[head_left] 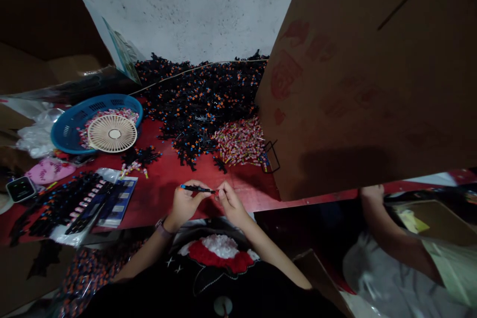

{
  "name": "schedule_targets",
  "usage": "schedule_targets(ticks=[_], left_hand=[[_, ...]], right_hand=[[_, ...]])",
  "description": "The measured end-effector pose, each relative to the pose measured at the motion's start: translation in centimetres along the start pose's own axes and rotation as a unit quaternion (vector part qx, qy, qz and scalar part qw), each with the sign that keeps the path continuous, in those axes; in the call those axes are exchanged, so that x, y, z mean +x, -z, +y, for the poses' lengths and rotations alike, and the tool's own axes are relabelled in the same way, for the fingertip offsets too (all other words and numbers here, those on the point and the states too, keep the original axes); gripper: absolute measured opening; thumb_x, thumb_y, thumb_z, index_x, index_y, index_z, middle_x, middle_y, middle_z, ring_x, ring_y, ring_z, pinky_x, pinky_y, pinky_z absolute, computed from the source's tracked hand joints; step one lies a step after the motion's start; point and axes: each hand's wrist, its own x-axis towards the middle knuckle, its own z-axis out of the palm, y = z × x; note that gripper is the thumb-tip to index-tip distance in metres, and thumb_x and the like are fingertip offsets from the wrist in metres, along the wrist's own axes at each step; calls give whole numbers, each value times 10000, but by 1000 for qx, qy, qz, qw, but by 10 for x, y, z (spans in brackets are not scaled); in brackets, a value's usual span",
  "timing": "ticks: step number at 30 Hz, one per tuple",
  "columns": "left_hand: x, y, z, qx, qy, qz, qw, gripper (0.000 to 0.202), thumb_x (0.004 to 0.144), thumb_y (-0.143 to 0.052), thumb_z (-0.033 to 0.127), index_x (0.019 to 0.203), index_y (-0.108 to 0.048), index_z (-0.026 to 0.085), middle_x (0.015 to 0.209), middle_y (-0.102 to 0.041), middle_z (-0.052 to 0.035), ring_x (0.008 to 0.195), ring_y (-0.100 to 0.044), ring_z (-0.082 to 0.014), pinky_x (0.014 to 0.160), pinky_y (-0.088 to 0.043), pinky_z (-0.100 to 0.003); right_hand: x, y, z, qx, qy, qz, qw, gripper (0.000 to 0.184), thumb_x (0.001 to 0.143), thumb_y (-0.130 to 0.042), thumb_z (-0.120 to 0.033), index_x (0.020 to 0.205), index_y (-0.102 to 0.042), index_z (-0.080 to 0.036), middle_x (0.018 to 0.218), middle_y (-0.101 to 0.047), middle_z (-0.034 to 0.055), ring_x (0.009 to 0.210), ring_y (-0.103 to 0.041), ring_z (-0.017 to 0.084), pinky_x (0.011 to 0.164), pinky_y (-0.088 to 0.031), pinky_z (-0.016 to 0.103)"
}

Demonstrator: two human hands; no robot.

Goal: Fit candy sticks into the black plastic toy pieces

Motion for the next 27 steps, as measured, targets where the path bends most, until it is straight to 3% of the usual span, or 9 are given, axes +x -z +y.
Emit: schedule_targets(ticks=[4, 7, 10, 14, 18, 21, 24, 27], left_hand=[[3, 10, 5, 39, -29, -75, 996, 149, 864, -912, 329, 832, -857, 195, 830, -848, -88, 777, -807, -227, 780, -674, -334], [5, 16, 8, 76, -80, -99, 989, 119, 868, -922, 314, 825, -874, 213, 835, -819, -79, 806, -781, -217, 749, -646, -315], [3, 20, 8, 94, -125, -107, 982, 40, 901, -897, 258, 867, -891, 239, 831, -795, -64, 836, -759, -209, 732, -621, -298], [-1, 23, 8, 103, -164, -134, 972, 126, 956, -817, 168, 939, -898, 262, 887, -819, -61, 861, -759, -203, 777, -612, -320], [-5, 22, 6, 95, -184, -138, 969, 99, 964, -830, 199, 905, -883, 257, 837, -825, -56, 826, -749, -212, 807, -604, -358], [-11, 11, -9, 71, -142, -113, 981, 82, 923, -892, 300, 871, -865, 243, 835, -825, -62, 829, -759, -222, 829, -625, -367], [-6, 3, -36, 47, -33, -53, 997, 282, 848, -929, 464, 882, -811, 211, 887, -842, -87, 882, -793, -252, 866, -650, -385], [25, 29, -58, 59, 65, 17, 996, 425, 809, -895, 565, 960, -729, 204, 869, -819, -73, 827, -791, -252, 814, -651, -372]], right_hand=[[0, 6, -2, 60, -53, -76, 994, 619, 1018, -609, -863, 1139, -644, -256, 803, -563, -34, 689, -464, 156, 646, -375, 279], [-2, 6, -3, 83, -69, -90, 990, 646, 975, -683, -862, 1107, -713, -231, 786, -597, -19, 709, -493, 164, 695, -399, 295], [-3, 1, -1, 92, -86, -73, 989, 674, 958, -667, -893, 986, -729, -221, 759, -612, -3, 687, -476, 170, 688, -384, 307], [-5, -8, 3, 72, -70, -29, 995, 689, 952, -643, -917, 900, -690, -232, 742, -593, -2, 708, -502, 183, 706, -403, 311], [-8, -16, 10, 25, -39, 13, 999, 676, 1016, -571, -885, 818, -620, -240, 751, -585, 1, 731, -520, 188, 739, -439, 316], [-8, -22, 25, 8, -26, 31, 999, 699, 1045, -505, -882, 777, -587, -242, 750, -590, 7, 739, -535, 191, 748, -464, 320], [5, -20, 47, 2, -38, 8, 999, 726, 1053, -456, -890, 774, -612, -238, 744, -624, 20, 747, -578, 200, 772, -515, 331], [29, 8, 67, -106, -71, 58, 990, 628, 1083, -498, -791, 949, -732, -223, 900, -750, 62, 859, -676, 219, 871, -584, 352]])
